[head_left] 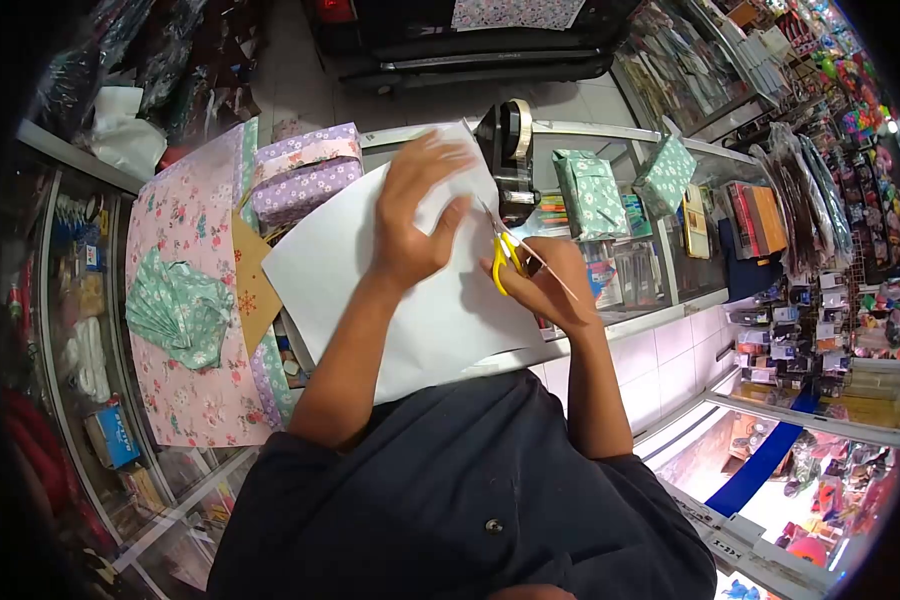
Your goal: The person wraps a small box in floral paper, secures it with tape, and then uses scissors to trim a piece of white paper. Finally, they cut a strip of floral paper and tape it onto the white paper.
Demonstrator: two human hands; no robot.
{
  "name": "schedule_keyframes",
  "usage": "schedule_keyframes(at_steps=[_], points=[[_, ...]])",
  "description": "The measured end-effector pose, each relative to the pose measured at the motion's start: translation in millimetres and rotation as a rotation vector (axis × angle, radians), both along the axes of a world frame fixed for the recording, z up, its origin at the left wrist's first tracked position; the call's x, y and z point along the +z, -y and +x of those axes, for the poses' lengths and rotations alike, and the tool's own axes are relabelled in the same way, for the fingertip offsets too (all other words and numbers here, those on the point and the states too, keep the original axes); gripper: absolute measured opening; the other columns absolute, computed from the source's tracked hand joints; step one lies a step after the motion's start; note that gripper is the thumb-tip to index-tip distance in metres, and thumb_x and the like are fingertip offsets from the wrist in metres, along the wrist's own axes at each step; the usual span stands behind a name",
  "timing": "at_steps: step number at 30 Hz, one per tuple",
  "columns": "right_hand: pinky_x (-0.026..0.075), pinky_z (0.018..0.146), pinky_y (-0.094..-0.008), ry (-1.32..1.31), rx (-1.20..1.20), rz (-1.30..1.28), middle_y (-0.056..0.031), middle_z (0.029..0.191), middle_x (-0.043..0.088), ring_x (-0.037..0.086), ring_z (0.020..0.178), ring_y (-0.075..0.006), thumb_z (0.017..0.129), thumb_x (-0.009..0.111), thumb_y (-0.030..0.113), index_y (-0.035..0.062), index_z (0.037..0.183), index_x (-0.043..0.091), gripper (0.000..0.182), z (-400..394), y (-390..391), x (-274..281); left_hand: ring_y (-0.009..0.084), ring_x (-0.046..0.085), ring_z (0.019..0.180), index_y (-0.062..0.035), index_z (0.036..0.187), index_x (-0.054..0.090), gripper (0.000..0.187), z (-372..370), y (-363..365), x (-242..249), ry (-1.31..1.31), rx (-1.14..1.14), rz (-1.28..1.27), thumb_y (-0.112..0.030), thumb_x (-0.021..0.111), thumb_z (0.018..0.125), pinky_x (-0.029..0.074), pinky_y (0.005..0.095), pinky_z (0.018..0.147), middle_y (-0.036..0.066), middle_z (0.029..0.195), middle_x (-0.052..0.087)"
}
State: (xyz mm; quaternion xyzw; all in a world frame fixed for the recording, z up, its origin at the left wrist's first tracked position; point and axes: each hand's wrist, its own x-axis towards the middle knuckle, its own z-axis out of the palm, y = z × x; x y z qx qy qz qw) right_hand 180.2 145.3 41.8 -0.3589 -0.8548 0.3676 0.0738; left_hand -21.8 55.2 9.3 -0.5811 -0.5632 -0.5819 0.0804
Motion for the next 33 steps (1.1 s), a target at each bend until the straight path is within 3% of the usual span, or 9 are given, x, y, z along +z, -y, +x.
schedule_keyframes(at_steps=[3,7,11,16,18,22,23,28,33], points=[[0.037,0.05,-0.033,-0.074,0.053,0.017,-0.0042,0.055,0.055,0.046,0.05,-0.0109,0.084,0.081,0.034,-0.0004,0.07,0.066,0.04,5,-8,-14,0.0389,0.042,0.146,-0.0057,0.141,0.058,0.054,-6,5,0,0.035,0.265,-0.176,-0.024,0.073,0.093,0.034,0.0505,0.119,0.016,0.149,0.055],[0.037,0.052,-0.032,-0.069,0.067,-0.121,-0.0035,0.056,0.053,0.045,0.053,-0.0108,0.083,0.083,0.036,0.0014,0.069,0.062,0.042,5,-14,-10,0.0388,0.041,0.147,-0.0073,0.147,0.053,0.062,-11,11,4,0.043,0.354,-0.267,-0.028,0.074,0.093,0.031,0.0499,0.121,0.017,0.15,0.054],[0.038,0.053,-0.032,-0.125,0.143,-0.147,-0.0036,0.058,0.053,0.044,0.054,-0.0113,0.082,0.085,0.038,0.0017,0.069,0.061,0.045,10,-23,-7,0.035,0.06,0.129,-0.0056,0.146,0.054,0.06,-14,15,3,0.162,0.243,-0.296,-0.023,0.075,0.093,0.04,0.0467,0.116,0.019,0.136,0.065],[0.039,0.054,-0.0318,-0.144,0.184,-0.146,-0.0039,0.061,0.054,0.046,0.057,-0.0105,0.078,0.088,0.034,0.0023,0.071,0.062,0.042,11,-22,4,0.0358,0.06,0.126,-0.0036,0.135,0.064,0.05,-7,23,25,0.287,0.195,-0.166,-0.019,0.078,0.089,0.04,0.05,0.113,0.018,0.126,0.068],[0.039,0.054,-0.0322,-0.137,0.191,-0.145,-0.004,0.062,0.055,0.046,0.056,-0.0112,0.077,0.088,0.033,0.0017,0.071,0.062,0.041,14,-26,-1,0.0368,0.059,0.129,-0.0049,0.134,0.065,0.05,-11,28,28,0.036,0.27,-0.19,-0.02,0.079,0.088,0.037,0.0516,0.116,0.016,0.127,0.068],[0.039,0.055,-0.0326,-0.235,0.256,-0.115,-0.0047,0.063,0.058,0.049,0.057,-0.0131,0.076,0.088,0.03,0.0015,0.076,0.069,0.034,14,-25,7,0.0362,0.044,0.145,-0.0085,0.144,0.056,0.066,-1,35,47,-0.098,0.319,-0.369,-0.022,0.081,0.085,0.02,0.0626,0.124,0.013,0.143,0.059],[0.04,0.055,-0.0326,-0.246,0.266,-0.11,-0.0049,0.064,0.059,0.049,0.057,-0.0132,0.076,0.088,0.029,0.0016,0.077,0.07,0.033,14,-25,8,0.0363,0.039,0.149,-0.01,0.15,0.05,0.075,3,37,53,-0.063,0.302,-0.438,-0.02,0.082,0.083,0.014,0.0604,0.126,0.015,0.151,0.052],[0.039,0.054,-0.0318,-0.281,0.267,-0.113,-0.0042,0.063,0.059,0.05,0.058,-0.0117,0.076,0.087,0.024,0.0011,0.075,0.07,0.029,11,-24,2,0.0367,0.039,0.149,-0.0085,0.153,0.044,0.081,8,38,62,0.001,0.27,-0.517,-0.019,0.083,0.082,0.019,0.0545,0.126,0.018,0.154,0.048],[0.045,0.066,-0.0234,-0.439,0.166,-0.355,0.0004,0.087,0.062,0.055,0.076,-0.0042,0.078,0.083,0.004,0.0004,0.087,0.069,0.017,4,-11,-19,0.0354,0.043,0.145,-0.0058,0.152,0.045,0.075,7,38,57,0.076,0.277,-0.472,-0.018,0.078,0.086,0.034,0.0454,0.12,0.019,0.153,0.049]])
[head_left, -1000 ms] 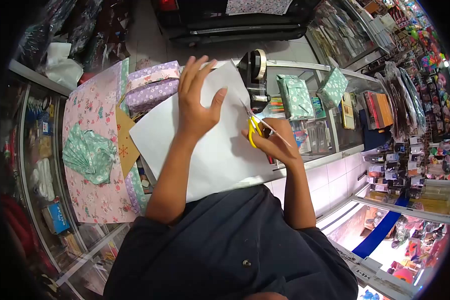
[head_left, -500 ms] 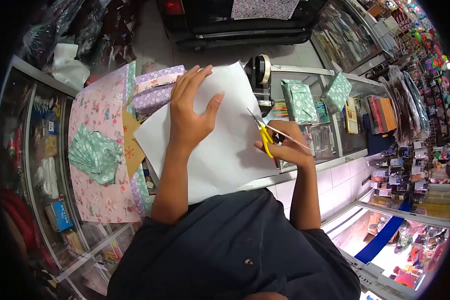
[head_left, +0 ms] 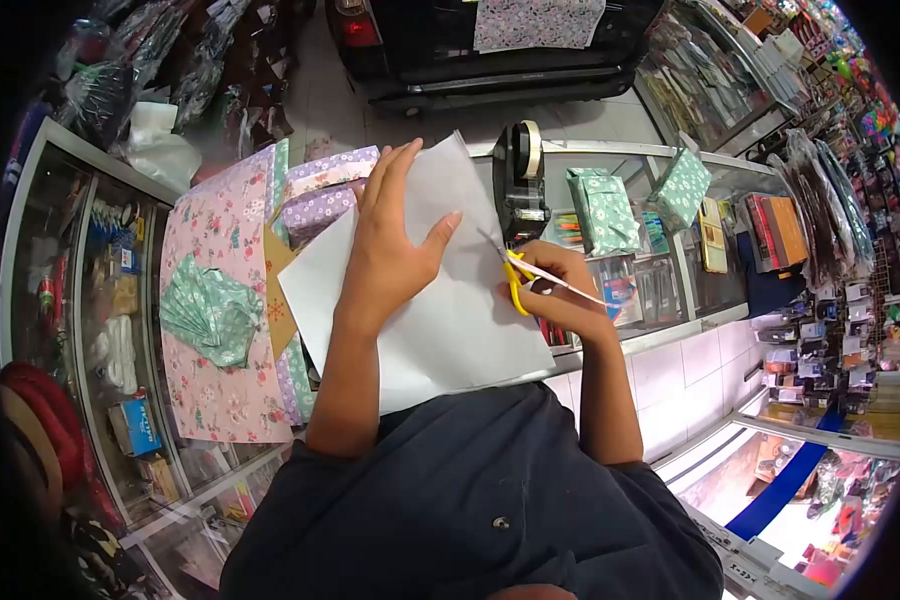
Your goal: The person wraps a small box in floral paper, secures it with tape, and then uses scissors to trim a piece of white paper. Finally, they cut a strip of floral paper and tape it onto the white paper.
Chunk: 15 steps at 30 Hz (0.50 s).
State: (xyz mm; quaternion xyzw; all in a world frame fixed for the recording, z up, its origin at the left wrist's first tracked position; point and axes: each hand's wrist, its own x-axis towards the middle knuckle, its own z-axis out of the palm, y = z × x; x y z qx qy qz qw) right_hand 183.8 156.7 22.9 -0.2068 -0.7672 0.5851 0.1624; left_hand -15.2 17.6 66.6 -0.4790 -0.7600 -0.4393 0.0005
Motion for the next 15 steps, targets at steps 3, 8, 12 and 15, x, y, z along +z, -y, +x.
schedule_keyframes(at_steps=[3,8,12,15], points=[[0.046,0.069,-0.0225,-0.035,-0.005,-0.125,0.0001,0.095,0.063,0.057,0.079,-0.0043,0.078,0.081,0.0,-0.0005,0.09,0.07,0.016,-3,5,-8,0.0393,0.041,0.145,-0.0045,0.15,0.044,0.071,0,0,-2,0.113,-0.03,0.124,-0.013,0.076,0.087,0.031,0.0499,0.121,0.021,0.151,0.048],[0.047,0.076,-0.0232,-0.096,0.061,-0.155,-0.0022,0.102,0.062,0.057,0.088,-0.0066,0.078,0.077,-0.003,-0.0011,0.092,0.07,0.015,1,3,-20,0.0335,0.047,0.14,-0.0014,0.146,0.047,0.068,0,7,-9,0.137,0.062,0.25,-0.01,0.075,0.085,0.034,0.0441,0.12,0.02,0.149,0.049],[0.047,0.076,-0.0229,-0.077,0.083,-0.134,-0.0018,0.101,0.062,0.057,0.086,-0.0063,0.079,0.078,-0.002,-0.0012,0.093,0.07,0.016,3,3,-20,0.0342,0.039,0.148,-0.0011,0.149,0.043,0.07,6,22,-9,0.25,0.073,0.285,-0.009,0.074,0.087,0.031,0.0444,0.121,0.021,0.155,0.043],[0.048,0.075,-0.0227,-0.136,0.09,-0.192,-0.0011,0.1,0.062,0.057,0.086,-0.0057,0.08,0.08,-0.001,-0.0007,0.096,0.071,0.018,3,6,-31,0.0295,0.033,0.151,-0.0054,0.155,0.037,0.07,18,35,1,0.708,0.074,0.352,-0.013,0.069,0.093,0.026,0.0481,0.122,0.015,0.162,0.035]])
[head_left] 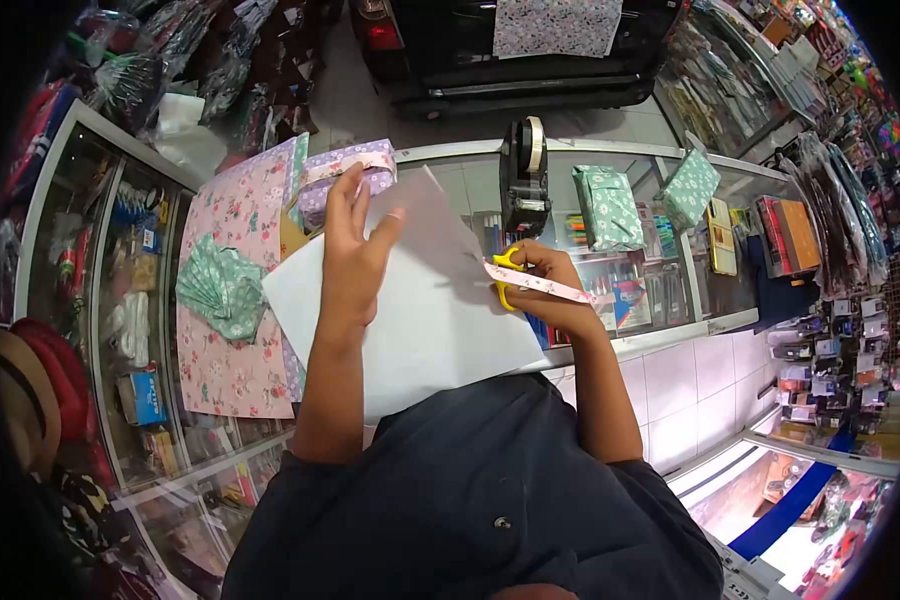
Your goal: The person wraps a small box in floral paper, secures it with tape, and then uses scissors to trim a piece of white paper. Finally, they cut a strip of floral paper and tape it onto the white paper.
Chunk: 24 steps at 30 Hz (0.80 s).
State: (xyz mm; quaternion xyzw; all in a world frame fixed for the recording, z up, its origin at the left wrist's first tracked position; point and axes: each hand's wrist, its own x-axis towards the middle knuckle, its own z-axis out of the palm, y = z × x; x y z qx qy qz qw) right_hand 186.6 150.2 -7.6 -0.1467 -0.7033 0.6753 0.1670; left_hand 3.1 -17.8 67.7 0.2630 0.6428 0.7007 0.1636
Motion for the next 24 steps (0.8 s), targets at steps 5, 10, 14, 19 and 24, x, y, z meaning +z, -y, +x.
schedule_keyframes(at_steps=[5,10,14,19,24], points=[[0.054,0.077,-0.0238,0.059,-0.001,-0.111,-0.0005,0.099,0.068,0.065,0.087,-0.006,0.081,0.082,-0.001,-0.0017,0.1,0.072,0.022,-4,15,-3,0.0268,0.029,0.153,-0.0117,0.155,0.039,0.061,0,20,11,0.246,0.064,-0.001,-0.028,0.062,0.1,0.029,0.0542,0.114,0.012,0.165,0.033],[0.054,0.076,-0.023,0.129,-0.063,-0.112,-0.0027,0.099,0.071,0.065,0.087,-0.0057,0.08,0.081,0.001,-0.0009,0.106,0.071,0.029,-3,18,-7,0.0374,0.025,0.156,0.0035,0.149,0.038,0.058,-16,24,30,0.484,0.073,0.366,-0.02,0.058,0.1,0.027,0.0647,0.12,0.026,0.161,0.033],[0.053,0.073,-0.0229,0.217,-0.15,-0.055,-0.0033,0.097,0.072,0.063,0.083,-0.006,0.079,0.08,0.002,-0.0012,0.11,0.071,0.032,0,7,-23,0.0443,0.023,0.155,0.0052,0.13,0.044,0.038,-81,12,38,0.791,-0.182,0.919,-0.011,0.049,0.096,0.016,0.0712,0.125,0.034,0.157,0.033],[0.05,0.07,-0.0208,0.12,-0.198,-0.127,-0.001,0.092,0.068,0.06,0.08,-0.0045,0.081,0.076,-0.002,-0.0025,0.104,0.072,0.023,10,-5,-44,0.045,0.027,0.153,0.0035,0.123,0.044,0.031,-157,-4,39,0.856,-0.226,1.254,-0.012,0.047,0.096,0.019,0.0696,0.125,0.033,0.154,0.034],[0.057,0.079,-0.0265,0.187,-0.187,-0.117,-0.0115,0.103,0.073,0.069,0.089,-0.0123,0.078,0.076,-0.001,-0.0069,0.114,0.067,0.038,19,-6,-41,0.0469,0.033,0.149,0.0027,0.123,0.043,0.032,-213,2,26,0.874,-0.21,1.333,-0.013,0.046,0.096,0.026,0.068,0.123,0.032,0.151,0.037]])
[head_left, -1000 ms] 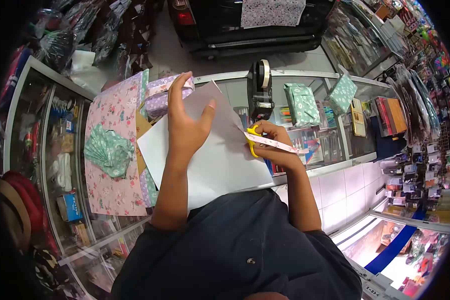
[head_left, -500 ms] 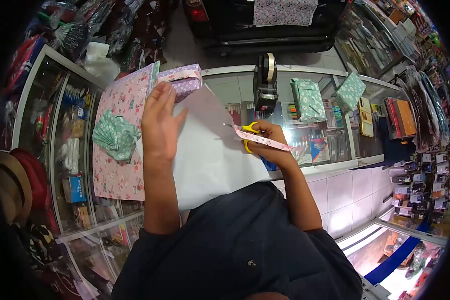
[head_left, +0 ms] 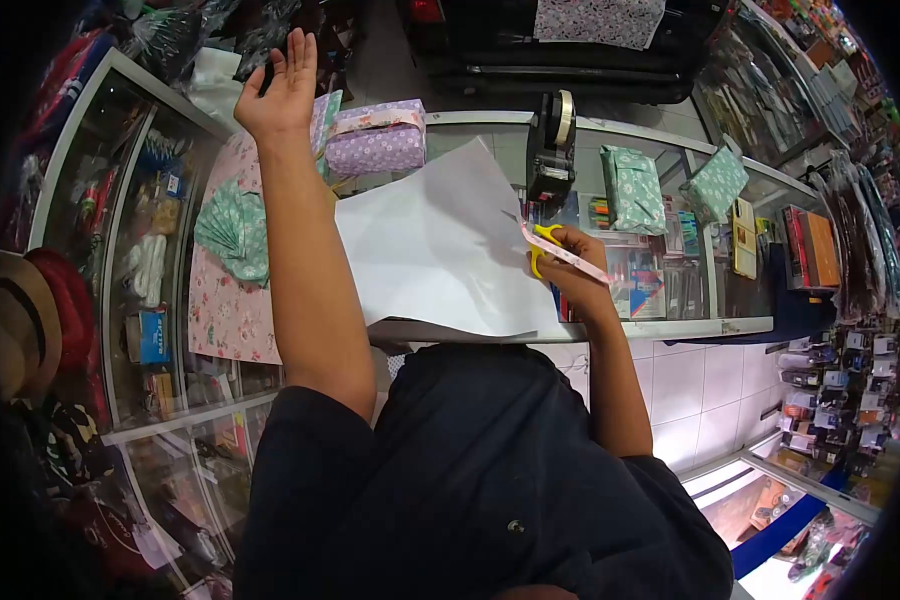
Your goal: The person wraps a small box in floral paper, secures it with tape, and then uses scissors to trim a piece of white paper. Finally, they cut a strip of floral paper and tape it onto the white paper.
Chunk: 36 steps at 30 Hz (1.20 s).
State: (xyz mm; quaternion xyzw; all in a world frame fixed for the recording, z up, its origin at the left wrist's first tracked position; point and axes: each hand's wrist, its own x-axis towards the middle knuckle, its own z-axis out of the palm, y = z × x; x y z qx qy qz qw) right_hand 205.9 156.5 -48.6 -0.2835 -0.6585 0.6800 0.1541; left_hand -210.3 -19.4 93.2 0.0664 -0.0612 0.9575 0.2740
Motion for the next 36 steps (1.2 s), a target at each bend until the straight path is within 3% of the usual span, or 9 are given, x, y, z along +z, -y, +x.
schedule_keyframes(at_steps=[3,8,12,16,18,23,29,31,36], points=[[0.056,0.079,-0.0262,0.037,-0.011,0.031,-0.0104,0.103,0.073,0.069,0.089,-0.0116,0.078,0.076,-0.001,-0.007,0.114,0.068,0.037,4,2,2,0.0482,0.044,0.136,0.0028,0.127,0.039,0.036,-19,5,1,-0.014,-0.102,0.029,-0.014,0.046,0.096,0.041,0.0659,0.112,0.032,0.144,0.041],[0.056,0.078,-0.0258,-0.011,-0.006,0.032,-0.0096,0.102,0.073,0.068,0.088,-0.0108,0.079,0.077,-0.001,-0.0064,0.112,0.069,0.034,12,1,-2,0.0494,0.042,0.139,0.0049,0.129,0.039,0.035,-59,23,13,-0.07,-0.114,0.068,-0.011,0.042,0.098,0.039,0.0661,0.113,0.033,0.145,0.041],[0.056,0.079,-0.0256,-0.055,0.024,-0.011,-0.0082,0.101,0.072,0.067,0.088,-0.0106,0.08,0.076,-0.001,-0.0051,0.11,0.068,0.032,11,-2,-5,0.0469,0.043,0.141,0.0072,0.137,0.04,0.042,-36,11,43,-0.346,0.004,-0.333,-0.009,0.042,0.098,0.039,0.0604,0.117,0.031,0.147,0.044],[0.056,0.078,-0.0255,0.011,0.032,-0.07,-0.0087,0.103,0.071,0.067,0.086,-0.0109,0.079,0.074,-0.004,-0.0052,0.112,0.066,0.034,8,0,5,0.0283,0.051,0.141,-0.0032,0.146,0.051,0.049,72,-33,53,-1.447,0.05,-0.923,-0.021,0.058,0.101,0.039,0.045,0.118,0.016,0.148,0.056],[0.049,0.068,-0.0196,-0.033,0.015,-0.097,0.0017,0.088,0.064,0.055,0.075,-0.0023,0.08,0.073,-0.009,-0.0002,0.1,0.068,0.023,10,0,6,0.0235,0.053,0.139,-0.008,0.147,0.054,0.06,109,-57,33,-1.582,-0.076,-1.043,-0.025,0.074,0.093,0.04,0.0443,0.116,0.01,0.149,0.056],[0.059,0.08,-0.025,-0.089,0.041,-0.145,-0.003,0.097,0.067,0.068,0.087,-0.0106,0.081,0.071,-0.011,-0.0016,0.106,0.067,0.027,12,-3,3,0.0216,0.058,0.133,-0.0103,0.146,0.057,0.082,140,-97,-6,-1.92,-0.405,-1.067,-0.024,0.092,0.073,0.043,0.0419,0.113,0.005,0.139,0.065],[0.051,0.065,-0.0203,-0.055,-0.022,-0.151,0.0022,0.08,0.061,0.057,0.069,-0.0027,0.083,0.072,-0.006,0.0,0.096,0.069,0.015,10,5,27,0.0166,0.069,0.091,-0.0055,0.105,0.08,0.032,142,-115,-4,-2.138,-0.562,-1.067,-0.025,0.087,0.082,0.052,0.0325,0.084,0.008,0.099,0.078],[0.041,0.054,-0.0178,-0.124,-0.043,-0.158,0.0062,0.068,0.057,0.046,0.058,0.0008,0.084,0.075,-0.003,0.0026,0.091,0.067,0.012,8,8,27,0.0161,0.067,0.083,-0.0049,0.101,0.081,0.027,144,-114,-2,-2.122,-0.534,-1.036,-0.025,0.085,0.083,0.051,0.0322,0.078,0.008,0.09,0.077],[0.041,0.055,-0.0182,0.148,-0.053,-0.067,0.0047,0.074,0.059,0.048,0.061,0.0005,0.082,0.082,0.003,0.0045,0.087,0.067,0.016,16,7,36,0.0147,0.064,0.067,-0.0048,0.098,0.081,0.022,152,-110,15,-2.056,-0.598,-1.114,-0.023,0.082,0.086,0.049,0.0322,0.064,0.007,0.081,0.076]])
